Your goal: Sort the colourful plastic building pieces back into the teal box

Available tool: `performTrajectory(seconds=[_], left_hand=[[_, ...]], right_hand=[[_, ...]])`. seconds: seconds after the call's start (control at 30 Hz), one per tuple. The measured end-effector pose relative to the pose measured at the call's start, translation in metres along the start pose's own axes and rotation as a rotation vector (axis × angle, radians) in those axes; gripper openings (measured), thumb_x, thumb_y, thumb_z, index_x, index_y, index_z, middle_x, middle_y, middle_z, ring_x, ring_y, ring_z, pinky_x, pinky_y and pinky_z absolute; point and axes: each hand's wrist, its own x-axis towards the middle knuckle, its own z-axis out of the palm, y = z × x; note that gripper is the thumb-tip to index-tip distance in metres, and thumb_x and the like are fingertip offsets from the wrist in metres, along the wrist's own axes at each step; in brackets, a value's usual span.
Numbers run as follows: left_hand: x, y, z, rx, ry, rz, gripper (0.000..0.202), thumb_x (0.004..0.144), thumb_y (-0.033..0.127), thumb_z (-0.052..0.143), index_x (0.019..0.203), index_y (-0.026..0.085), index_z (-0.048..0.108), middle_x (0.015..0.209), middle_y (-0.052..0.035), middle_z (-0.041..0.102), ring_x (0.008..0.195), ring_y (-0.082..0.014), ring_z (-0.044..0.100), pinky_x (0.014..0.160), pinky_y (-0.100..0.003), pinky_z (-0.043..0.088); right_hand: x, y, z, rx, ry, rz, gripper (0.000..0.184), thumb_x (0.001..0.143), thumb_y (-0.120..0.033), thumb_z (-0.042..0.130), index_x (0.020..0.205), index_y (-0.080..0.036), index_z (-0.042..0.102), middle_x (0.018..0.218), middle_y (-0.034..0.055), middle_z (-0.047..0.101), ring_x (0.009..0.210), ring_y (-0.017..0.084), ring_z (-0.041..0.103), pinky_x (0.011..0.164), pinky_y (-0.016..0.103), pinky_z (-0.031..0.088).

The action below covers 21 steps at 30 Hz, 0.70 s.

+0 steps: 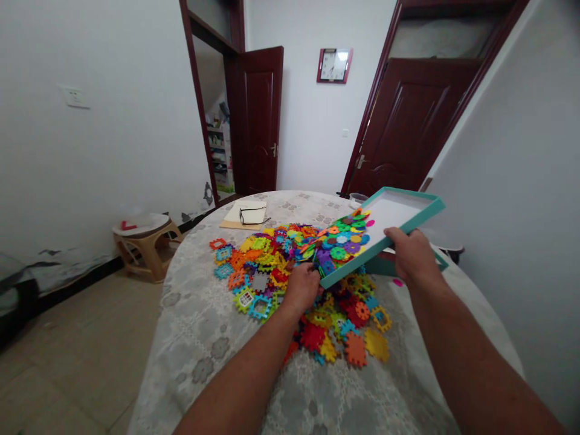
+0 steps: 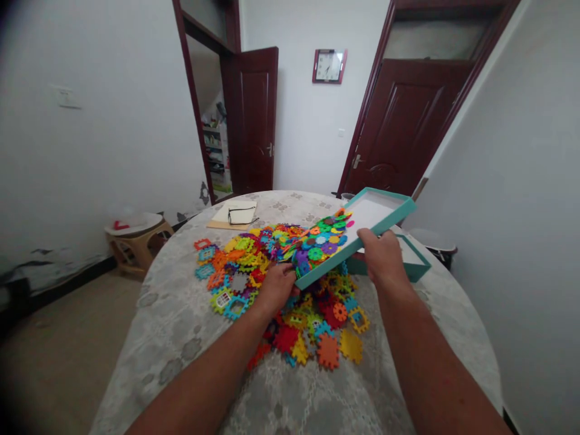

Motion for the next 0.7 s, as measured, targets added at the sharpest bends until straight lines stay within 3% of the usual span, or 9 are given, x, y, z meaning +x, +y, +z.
performTrajectory(seconds=[0.2,0.4,0.6,0.7], left_hand=[[0.011,-0.015,0.011,-0.243,0.079,-0.051,0.025,0.087,0.026,0.055,0.103,0.018,0.073,0.073,-0.0046,0.072,0.058,-0.0199,0.068,0.059,-0.029,0.055],[0.009,-0.022,0.027,-0.448,0.105,-0.101,0.042,0.080,0.020,0.062,0.121,0.016,0.067,0.073,-0.0035,0.071,0.060,-0.0202,0.068,0.059,-0.029,0.058],[0.012,-0.015,0.039,-0.619,0.047,-0.142,0.018,0.079,0.021,0.069,0.095,0.015,0.070,0.082,-0.0059,0.072,0.068,-0.0159,0.068,0.063,-0.025,0.061],[0.012,-0.010,0.047,-0.688,0.061,-0.169,0.016,0.079,0.025,0.072,0.091,0.015,0.068,0.086,-0.0075,0.072,0.070,-0.0153,0.067,0.061,-0.024,0.060]], right_hand=[[0.005,-0.007,0.023,-0.158,-0.043,-0.148,0.028,0.070,-0.034,0.076,0.092,-0.024,0.061,0.090,0.0063,0.069,0.071,0.024,0.067,0.049,0.038,0.061],[-0.001,-0.018,0.028,-0.487,-0.016,-0.430,0.028,0.077,-0.036,0.072,0.098,-0.021,0.062,0.081,0.0105,0.067,0.075,0.029,0.065,0.063,0.040,0.056],[-0.014,-0.045,0.051,-0.779,0.035,-0.463,0.030,0.084,-0.039,0.064,0.105,-0.018,0.059,0.086,0.0130,0.068,0.078,0.029,0.064,0.072,0.040,0.051],[-0.023,-0.051,0.062,-0.844,0.009,-0.525,0.033,0.087,-0.038,0.062,0.110,-0.015,0.056,0.091,0.0168,0.070,0.083,0.031,0.065,0.074,0.038,0.049]])
